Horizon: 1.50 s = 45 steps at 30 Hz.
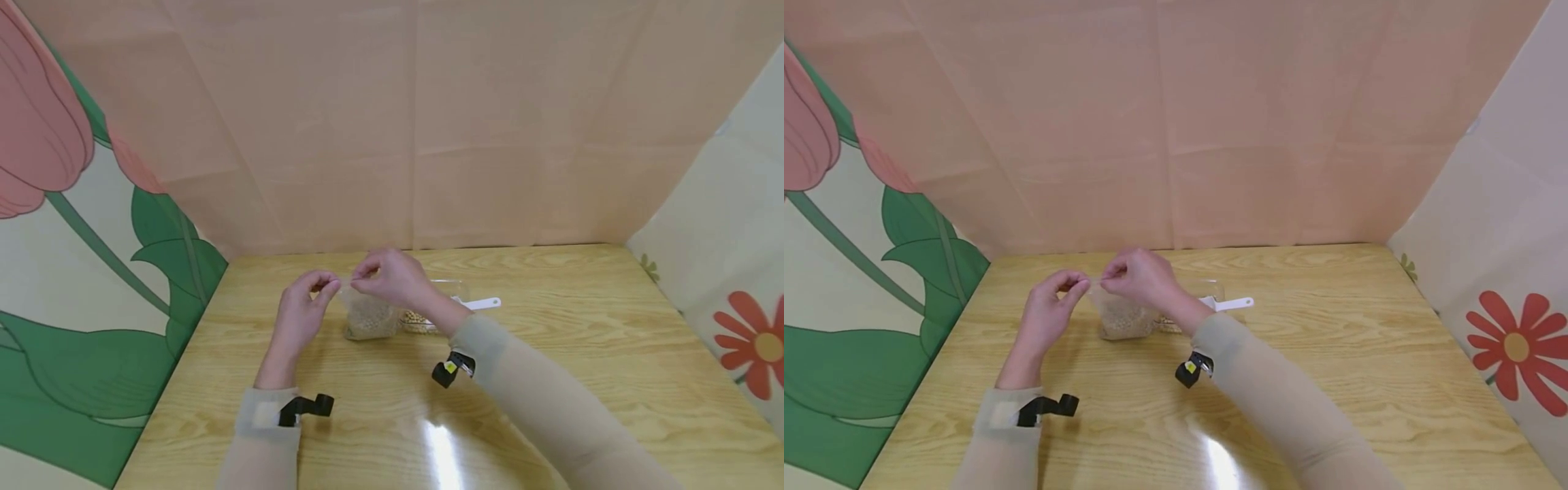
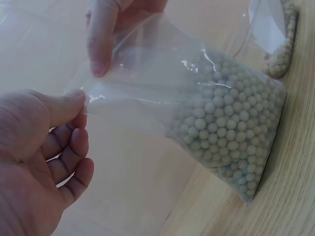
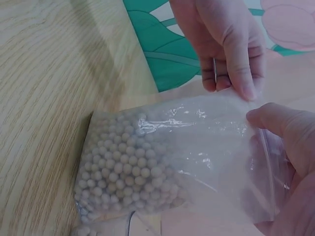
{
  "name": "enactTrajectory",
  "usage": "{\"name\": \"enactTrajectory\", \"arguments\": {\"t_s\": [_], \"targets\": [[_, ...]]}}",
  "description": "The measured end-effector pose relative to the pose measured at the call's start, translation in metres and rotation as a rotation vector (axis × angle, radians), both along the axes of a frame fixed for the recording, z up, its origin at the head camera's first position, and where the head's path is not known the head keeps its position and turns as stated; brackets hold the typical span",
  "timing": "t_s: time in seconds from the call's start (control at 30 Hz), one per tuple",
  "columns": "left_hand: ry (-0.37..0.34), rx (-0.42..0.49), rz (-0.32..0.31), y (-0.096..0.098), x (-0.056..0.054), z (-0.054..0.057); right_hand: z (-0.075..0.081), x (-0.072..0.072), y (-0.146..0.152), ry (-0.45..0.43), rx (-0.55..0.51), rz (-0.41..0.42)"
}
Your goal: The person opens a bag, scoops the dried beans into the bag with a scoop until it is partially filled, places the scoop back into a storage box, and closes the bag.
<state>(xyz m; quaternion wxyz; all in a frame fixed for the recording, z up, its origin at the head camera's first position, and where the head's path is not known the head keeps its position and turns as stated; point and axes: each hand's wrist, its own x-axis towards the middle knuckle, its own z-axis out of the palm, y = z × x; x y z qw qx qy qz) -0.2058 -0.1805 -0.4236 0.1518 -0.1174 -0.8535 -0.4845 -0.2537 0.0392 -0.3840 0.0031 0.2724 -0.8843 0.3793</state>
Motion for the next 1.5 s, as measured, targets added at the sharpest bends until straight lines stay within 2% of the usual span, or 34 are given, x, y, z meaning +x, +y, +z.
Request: {"name": "enactTrajectory", "arguments": {"t_s": [0.27, 0.63, 1.07, 1.5], "targets": [[-0.007, 0.0, 0.01, 0.0, 0.0, 0.001, -0.001, -0.001, 0.013, -0.038, -0.003, -0.023], [-0.019, 0.01, 0.007, 0.001, 0.0, 0.001, -0.005, -0.002, 0.03, -0.027, -0.038, 0.012], [-0.04, 0.001, 0.013, -0.002, -0.002, 0.001, -0.007, -0.004, 0.034, -0.056, -0.048, 0.001], [-0.051, -0.019, 0.015, -0.008, -0.005, 0.001, -0.015, -0.009, 0.036, -0.097, -0.125, -0.006]]}}
